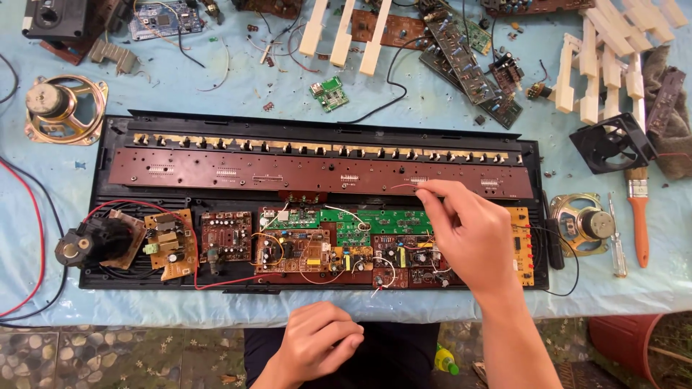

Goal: The person works on the internal circuitry of a disassembled electronic keyboard, using a red wire to probe various points on the mainboard and keybed. The workspace is cluttered with removed components, including speakers, circuit boards, and plastic keys.

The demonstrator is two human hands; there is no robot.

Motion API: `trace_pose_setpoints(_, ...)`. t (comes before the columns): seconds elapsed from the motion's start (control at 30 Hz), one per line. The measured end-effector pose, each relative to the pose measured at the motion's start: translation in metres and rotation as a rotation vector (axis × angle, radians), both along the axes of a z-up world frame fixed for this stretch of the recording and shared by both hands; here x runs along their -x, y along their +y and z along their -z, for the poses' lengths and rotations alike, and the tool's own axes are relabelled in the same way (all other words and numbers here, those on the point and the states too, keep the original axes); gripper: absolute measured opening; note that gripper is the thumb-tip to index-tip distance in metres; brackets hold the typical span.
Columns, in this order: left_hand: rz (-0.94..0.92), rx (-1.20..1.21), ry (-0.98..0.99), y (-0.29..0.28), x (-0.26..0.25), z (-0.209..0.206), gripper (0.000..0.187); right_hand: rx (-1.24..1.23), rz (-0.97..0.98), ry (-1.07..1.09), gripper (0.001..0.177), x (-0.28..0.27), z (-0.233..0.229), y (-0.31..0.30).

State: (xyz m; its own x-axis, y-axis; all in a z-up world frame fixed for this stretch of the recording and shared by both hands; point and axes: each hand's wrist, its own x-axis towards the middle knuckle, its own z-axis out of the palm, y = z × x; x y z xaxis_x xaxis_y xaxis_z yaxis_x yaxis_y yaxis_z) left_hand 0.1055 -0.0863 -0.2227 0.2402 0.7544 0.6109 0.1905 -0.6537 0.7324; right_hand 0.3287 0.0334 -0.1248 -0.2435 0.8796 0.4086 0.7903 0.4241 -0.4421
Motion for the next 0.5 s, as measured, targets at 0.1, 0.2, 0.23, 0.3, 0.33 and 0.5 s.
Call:
trace_pose_setpoints(0.1,-0.067,-0.033,-0.041,0.001,-0.001,0.008,0.027,0.025,-0.03,-0.054,0.009,-0.002,-0.001,0.01)
trace_pose_setpoints(0.2,-0.113,-0.048,-0.083,0.001,-0.004,0.011,0.032,0.049,0.0,-0.104,0.005,-0.005,0.002,0.019)
trace_pose_setpoints(0.23,-0.115,-0.048,-0.083,0.001,-0.005,0.012,0.032,0.049,-0.002,-0.104,0.005,-0.005,0.003,0.021)
trace_pose_setpoints(0.3,-0.128,-0.055,-0.068,0.0,-0.005,0.013,0.031,0.105,0.066,-0.118,0.002,-0.005,0.007,0.026)
trace_pose_setpoints(0.33,-0.131,-0.052,-0.068,0.0,-0.005,0.013,0.031,0.108,0.063,-0.118,0.002,-0.004,0.008,0.029)
trace_pose_setpoints(0.5,-0.137,-0.19,0.047,0.003,-0.005,0.015,0.029,0.146,0.123,-0.192,0.005,0.001,0.012,0.043)
